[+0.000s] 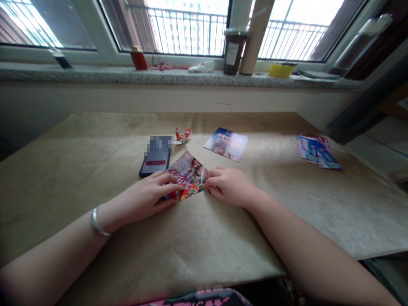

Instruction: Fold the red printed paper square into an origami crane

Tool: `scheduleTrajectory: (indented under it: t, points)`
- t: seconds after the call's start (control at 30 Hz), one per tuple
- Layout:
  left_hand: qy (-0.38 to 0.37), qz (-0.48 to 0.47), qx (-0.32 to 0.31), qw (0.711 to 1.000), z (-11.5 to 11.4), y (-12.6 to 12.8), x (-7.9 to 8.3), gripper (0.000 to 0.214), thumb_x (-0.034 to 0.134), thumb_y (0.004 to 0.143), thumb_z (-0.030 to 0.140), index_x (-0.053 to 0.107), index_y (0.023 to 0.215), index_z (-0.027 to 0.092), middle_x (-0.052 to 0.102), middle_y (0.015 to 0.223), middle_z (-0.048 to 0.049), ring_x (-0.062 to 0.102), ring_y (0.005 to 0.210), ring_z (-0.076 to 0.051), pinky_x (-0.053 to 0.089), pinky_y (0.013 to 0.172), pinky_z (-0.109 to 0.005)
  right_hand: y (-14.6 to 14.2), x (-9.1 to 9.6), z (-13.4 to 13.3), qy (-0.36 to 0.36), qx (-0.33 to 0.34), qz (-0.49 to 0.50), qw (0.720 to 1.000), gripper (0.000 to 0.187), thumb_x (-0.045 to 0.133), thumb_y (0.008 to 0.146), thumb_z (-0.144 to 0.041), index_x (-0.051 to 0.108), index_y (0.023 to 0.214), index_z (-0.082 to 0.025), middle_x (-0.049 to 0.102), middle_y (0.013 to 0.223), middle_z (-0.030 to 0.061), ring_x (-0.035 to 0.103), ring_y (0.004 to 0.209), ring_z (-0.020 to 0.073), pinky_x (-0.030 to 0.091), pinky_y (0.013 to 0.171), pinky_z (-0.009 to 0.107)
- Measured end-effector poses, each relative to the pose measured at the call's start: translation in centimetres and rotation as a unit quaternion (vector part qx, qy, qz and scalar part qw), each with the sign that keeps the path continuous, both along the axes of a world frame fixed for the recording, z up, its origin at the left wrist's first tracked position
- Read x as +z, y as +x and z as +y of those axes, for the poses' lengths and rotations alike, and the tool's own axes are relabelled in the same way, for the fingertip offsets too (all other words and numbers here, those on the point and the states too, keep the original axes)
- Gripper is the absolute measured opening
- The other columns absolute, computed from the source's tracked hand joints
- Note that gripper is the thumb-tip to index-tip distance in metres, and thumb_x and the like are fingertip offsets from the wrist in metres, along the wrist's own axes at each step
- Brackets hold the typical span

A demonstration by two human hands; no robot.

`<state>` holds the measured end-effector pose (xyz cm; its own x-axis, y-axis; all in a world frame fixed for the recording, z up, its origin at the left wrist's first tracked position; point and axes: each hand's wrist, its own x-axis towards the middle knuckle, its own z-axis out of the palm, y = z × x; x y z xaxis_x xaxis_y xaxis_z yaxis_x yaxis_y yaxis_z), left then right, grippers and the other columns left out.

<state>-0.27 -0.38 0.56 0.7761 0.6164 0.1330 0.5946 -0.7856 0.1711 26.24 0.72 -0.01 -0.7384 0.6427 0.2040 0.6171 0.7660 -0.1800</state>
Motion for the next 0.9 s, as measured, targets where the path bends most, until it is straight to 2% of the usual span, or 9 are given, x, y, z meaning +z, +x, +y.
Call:
scheduleTrajectory:
  t: [0.17,0.33,0.47,0.63,0.9]
  points:
    - [0.028,-0.008,-0.022,0.999,-0.1,0.3,-0.1,0.030,0.050,0.087,0.030,0.056,0.116,0.025,0.056,0.114,-0.0068,0.049,0.104,-0.023,0.045,0.090,-0.041,0.0,-0.2,0.1,0.009,-0.049,0.030,0.998,0.018,0.052,0.082,-0.019,0.068,0.091,-0.023,0.067,0.090,0.0021,0.061,0.080,0.0137,0.045,0.069,0.025]
    - [0.027,-0.024,-0.038,0.999,-0.2,0.5,-0.2,0.032,0.049,0.088,0.029,0.056,0.119,0.025,0.056,0.115,-0.0070,0.049,0.105,-0.023,0.046,0.090,-0.042,0.1,-0.2,0.4,0.021,-0.062,0.083,0.994,0.019,0.052,0.082,-0.017,0.068,0.092,-0.022,0.066,0.093,0.0039,0.061,0.082,0.0145,0.048,0.072,0.027]
    - [0.001,-0.036,-0.054,0.998,-0.4,0.7,-0.5,0.033,0.045,0.091,0.025,0.053,0.123,0.026,0.054,0.123,-0.0061,0.047,0.111,-0.022,0.044,0.096,-0.041,0.0,-0.2,0.6,0.022,-0.042,0.111,0.993,0.021,0.052,0.082,-0.018,0.068,0.096,-0.022,0.065,0.105,0.0059,0.060,0.093,0.0171,0.049,0.083,0.032]
    - [-0.006,-0.039,-0.091,0.995,-0.2,0.7,-0.9,0.032,0.039,0.094,0.023,0.054,0.122,0.025,0.056,0.125,-0.0033,0.046,0.116,-0.020,0.042,0.099,-0.041,-0.2,-0.5,0.6,0.022,-0.045,0.099,0.994,0.027,0.053,0.081,-0.018,0.065,0.106,-0.022,0.057,0.124,0.0084,0.054,0.112,0.0214,0.043,0.097,0.041]
    - [0.012,-0.033,-0.120,0.992,0.3,0.3,-1.2,0.036,0.039,0.093,0.014,0.054,0.121,0.031,0.055,0.128,0.0002,0.041,0.124,-0.021,0.044,0.098,-0.042,-0.1,-1.0,0.7,-0.001,-0.092,0.094,0.991,0.036,0.054,0.081,-0.019,0.058,0.117,-0.021,0.047,0.136,0.0113,0.045,0.124,0.0232,0.038,0.103,0.044]
